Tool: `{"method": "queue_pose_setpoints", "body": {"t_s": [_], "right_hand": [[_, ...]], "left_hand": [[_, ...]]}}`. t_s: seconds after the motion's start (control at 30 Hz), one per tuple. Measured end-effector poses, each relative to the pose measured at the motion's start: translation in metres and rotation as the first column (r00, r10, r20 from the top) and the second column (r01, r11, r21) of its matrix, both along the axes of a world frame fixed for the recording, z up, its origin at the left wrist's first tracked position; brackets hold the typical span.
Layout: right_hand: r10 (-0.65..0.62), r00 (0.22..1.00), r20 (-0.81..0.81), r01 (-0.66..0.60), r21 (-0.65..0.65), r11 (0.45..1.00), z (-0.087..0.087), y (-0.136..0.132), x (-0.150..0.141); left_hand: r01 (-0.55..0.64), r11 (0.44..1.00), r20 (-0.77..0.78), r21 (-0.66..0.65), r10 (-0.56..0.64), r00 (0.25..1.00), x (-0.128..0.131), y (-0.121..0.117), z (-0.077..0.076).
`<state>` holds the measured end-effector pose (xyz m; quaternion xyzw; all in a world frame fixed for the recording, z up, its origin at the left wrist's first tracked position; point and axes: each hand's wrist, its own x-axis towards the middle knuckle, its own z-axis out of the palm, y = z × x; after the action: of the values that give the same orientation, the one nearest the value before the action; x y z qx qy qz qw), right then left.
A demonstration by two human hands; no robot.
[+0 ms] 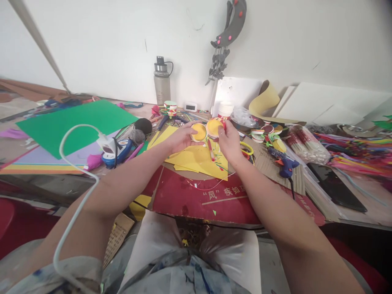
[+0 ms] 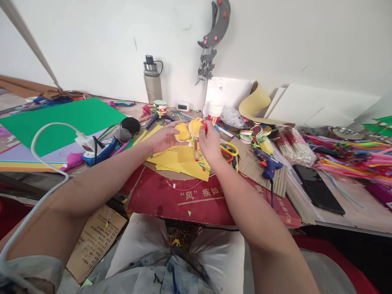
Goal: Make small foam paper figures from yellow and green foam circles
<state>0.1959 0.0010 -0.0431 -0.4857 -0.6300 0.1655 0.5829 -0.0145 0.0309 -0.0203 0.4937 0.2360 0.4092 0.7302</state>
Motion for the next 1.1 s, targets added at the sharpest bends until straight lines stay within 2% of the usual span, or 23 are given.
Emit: {"method": "queue_pose_setpoints", "body": {"t_s": [0.07, 0.13, 0.23, 0.3, 0.43, 0.6, 0.7, 0.97, 1.1], "right_hand": [[-0.065, 0.988, 0.143, 0.051, 0.101, 0.994, 0.003, -0.008, -0.003], [-0.067, 0.961, 0.267, 0.022, 0.169, 0.985, 0.006, -0.015, -0.009], [0.018, 0.912, 0.409, -0.102, 0.186, 0.977, 0.009, -0.022, -0.017], [0.082, 0.895, 0.439, -0.173, 0.172, 0.970, 0.011, -0.023, -0.019], [0.129, 0.922, 0.364, -0.196, 0.153, 0.969, 0.016, -0.020, -0.016], [0.221, 0.967, 0.129, -0.232, 0.075, 0.970, 0.019, -0.013, -0.010], [0.259, 0.965, 0.038, -0.261, 0.081, 0.962, 0.019, -0.010, -0.008], [0.230, 0.966, 0.115, -0.246, 0.143, 0.959, 0.023, -0.014, -0.008], [0.196, 0.965, 0.173, -0.223, 0.153, 0.963, 0.024, -0.015, -0.007]], "left_hand": [[0.060, 0.998, 0.046, -0.011, -0.060, 0.997, 0.003, -0.002, 0.001], [0.102, 0.995, 0.085, 0.001, -0.102, 0.991, 0.006, -0.004, 0.002], [0.085, 0.994, 0.108, 0.071, -0.092, 0.990, 0.005, -0.005, 0.005], [0.047, 0.992, 0.120, 0.118, -0.062, 0.991, 0.002, -0.006, 0.008], [0.062, 0.984, 0.127, 0.167, -0.084, 0.988, -0.002, -0.009, 0.011], [0.073, 0.979, 0.122, 0.193, -0.098, 0.988, -0.002, -0.010, 0.011], [0.060, 0.980, 0.129, 0.190, -0.086, 0.988, -0.003, -0.009, 0.009], [0.083, 0.978, 0.087, 0.192, -0.101, 0.991, -0.007, -0.009, 0.009], [0.092, 0.968, 0.078, 0.234, -0.112, 0.991, -0.007, -0.005, 0.008]]}}
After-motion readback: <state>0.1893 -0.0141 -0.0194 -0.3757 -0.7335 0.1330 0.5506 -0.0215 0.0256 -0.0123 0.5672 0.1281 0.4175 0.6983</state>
